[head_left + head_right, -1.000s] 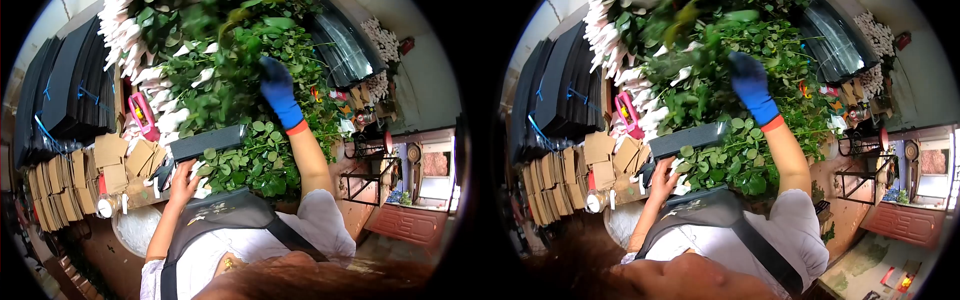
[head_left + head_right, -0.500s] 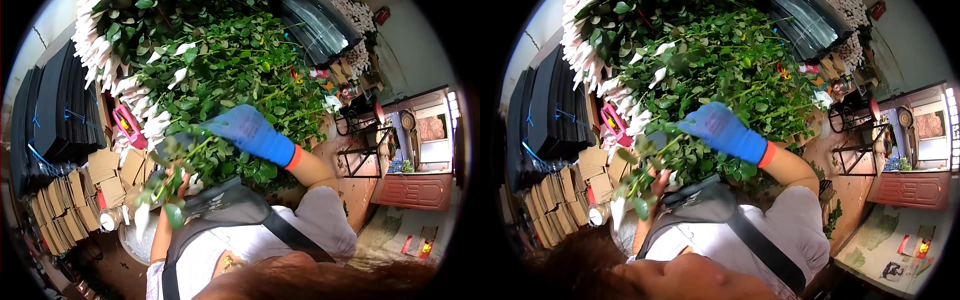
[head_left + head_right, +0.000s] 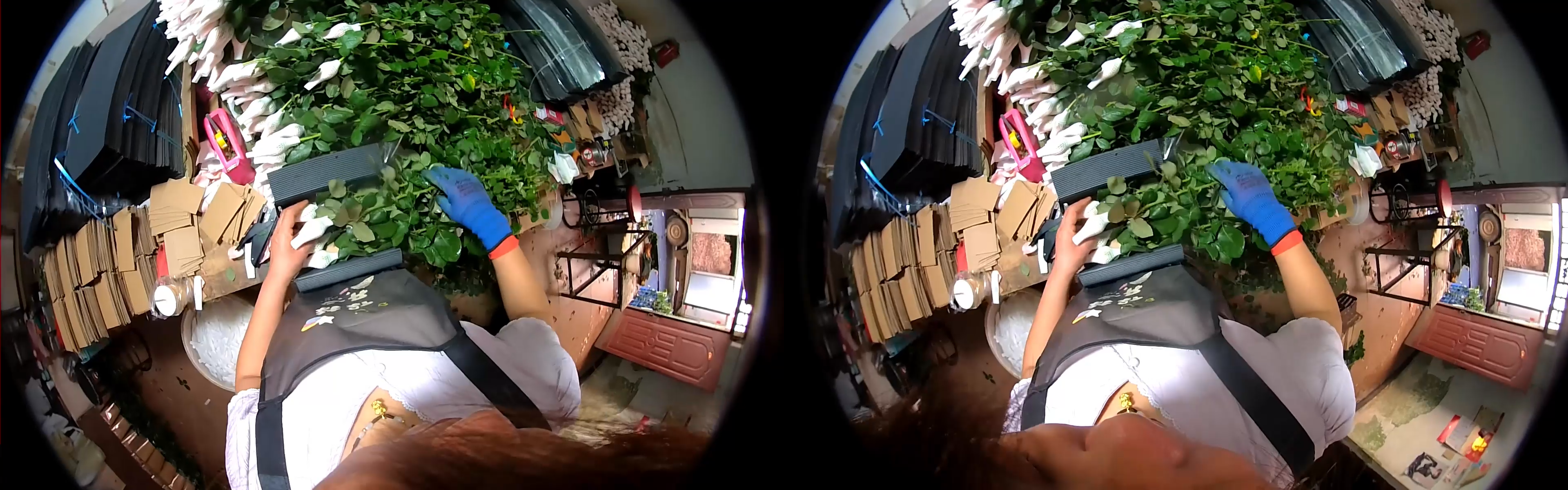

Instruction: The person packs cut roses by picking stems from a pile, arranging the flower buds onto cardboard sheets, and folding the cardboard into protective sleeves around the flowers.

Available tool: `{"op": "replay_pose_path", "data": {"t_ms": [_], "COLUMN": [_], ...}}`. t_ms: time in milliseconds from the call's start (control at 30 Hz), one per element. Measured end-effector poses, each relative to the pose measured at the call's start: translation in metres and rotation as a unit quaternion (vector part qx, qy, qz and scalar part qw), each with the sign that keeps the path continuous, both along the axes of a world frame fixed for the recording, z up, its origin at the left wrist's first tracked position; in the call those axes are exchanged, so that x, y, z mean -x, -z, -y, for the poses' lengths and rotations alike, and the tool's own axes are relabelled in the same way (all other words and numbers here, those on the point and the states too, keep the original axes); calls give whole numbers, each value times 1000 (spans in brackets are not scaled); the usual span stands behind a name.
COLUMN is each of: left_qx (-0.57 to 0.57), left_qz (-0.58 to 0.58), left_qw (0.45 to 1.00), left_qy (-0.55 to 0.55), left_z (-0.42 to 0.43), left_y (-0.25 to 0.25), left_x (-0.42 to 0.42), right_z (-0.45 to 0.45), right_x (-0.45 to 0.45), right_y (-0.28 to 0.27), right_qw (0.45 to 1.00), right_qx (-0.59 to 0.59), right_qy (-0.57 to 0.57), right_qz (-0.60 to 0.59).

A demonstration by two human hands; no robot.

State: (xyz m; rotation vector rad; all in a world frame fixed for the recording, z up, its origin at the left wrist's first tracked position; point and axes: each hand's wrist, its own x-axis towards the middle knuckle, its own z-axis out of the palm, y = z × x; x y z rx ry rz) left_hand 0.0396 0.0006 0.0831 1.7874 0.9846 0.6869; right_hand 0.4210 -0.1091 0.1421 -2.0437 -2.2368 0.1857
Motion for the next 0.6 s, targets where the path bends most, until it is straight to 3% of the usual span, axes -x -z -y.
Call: {"op": "replay_pose_path", "data": {"t_ms": [33,133,167,200,267,400,433,533,600], "left_qx": [14,4,11,18,16,-11,-26,-15,-12], "left_qz": [0,-13,-8,-6,6,-42,-22,-10,-15], "left_qw": [1000,999,999,999,999,999,998,998,997], "left_qy": [-10,-32,-33,-38,-30,-31,-43,-60,-69], "left_z": [1,2,1,1,0,-1,0,0,2], "left_y": [0,7,8,9,11,17,19,22,13], "left_x": [-1,-1,-1,-1,-1,1,0,-3,-4], "right_z": [2,-3,-7,-15,-25,-71,-81,-92,-97], "right_x": [10,52,68,80,119,149,147,142,140], "right_y": [-17,-78,-89,-81,-72,-5,1,-10,2], "right_qw": [993,983,995,997,987,988,989,995,995], "right_qx": [-60,-75,-69,-48,11,122,96,95,99], "right_qy": [-7,-7,-22,-52,-87,-93,-103,-9,-11], "right_qz": [98,166,68,-36,-131,15,34,12,23]}}
